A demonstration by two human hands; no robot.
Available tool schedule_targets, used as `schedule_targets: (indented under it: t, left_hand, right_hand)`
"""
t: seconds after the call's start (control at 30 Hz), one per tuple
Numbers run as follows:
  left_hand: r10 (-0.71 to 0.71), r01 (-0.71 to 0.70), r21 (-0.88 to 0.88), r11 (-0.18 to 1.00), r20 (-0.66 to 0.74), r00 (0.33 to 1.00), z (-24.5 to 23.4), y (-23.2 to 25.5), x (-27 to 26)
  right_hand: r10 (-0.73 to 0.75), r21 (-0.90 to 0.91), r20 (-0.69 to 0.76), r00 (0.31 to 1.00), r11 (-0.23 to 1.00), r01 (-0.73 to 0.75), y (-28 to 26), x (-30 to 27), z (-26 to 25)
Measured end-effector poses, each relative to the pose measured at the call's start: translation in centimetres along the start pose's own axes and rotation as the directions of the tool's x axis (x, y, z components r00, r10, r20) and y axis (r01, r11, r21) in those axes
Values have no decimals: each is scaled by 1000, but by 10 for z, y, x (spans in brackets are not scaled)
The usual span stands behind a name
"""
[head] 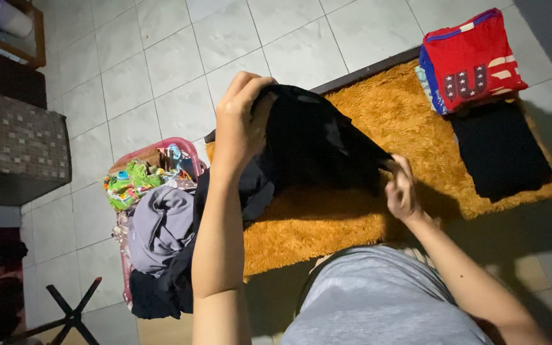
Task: The recorder folds pieces of laundry, including a black shirt and other garments, on a fuzzy mat.
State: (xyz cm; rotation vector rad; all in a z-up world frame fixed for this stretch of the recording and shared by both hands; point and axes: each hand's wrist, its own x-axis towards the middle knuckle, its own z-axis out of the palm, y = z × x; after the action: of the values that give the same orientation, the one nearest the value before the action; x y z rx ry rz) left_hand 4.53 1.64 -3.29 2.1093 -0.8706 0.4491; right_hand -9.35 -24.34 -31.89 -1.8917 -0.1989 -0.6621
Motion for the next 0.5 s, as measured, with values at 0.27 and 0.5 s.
schedule_targets:
  t: [0.27, 0.5]
  left_hand:
    - [-7, 7, -3, 1000, -2, 1000, -1, -15, 4]
    - [-27, 31, 122, 992, -33, 999, -35, -57, 1]
  right_hand:
    - [-33, -529, 15, 999, 848, 36, 26, -25, 19]
    - [62, -260, -82, 995, 962, -82, 91, 96, -70]
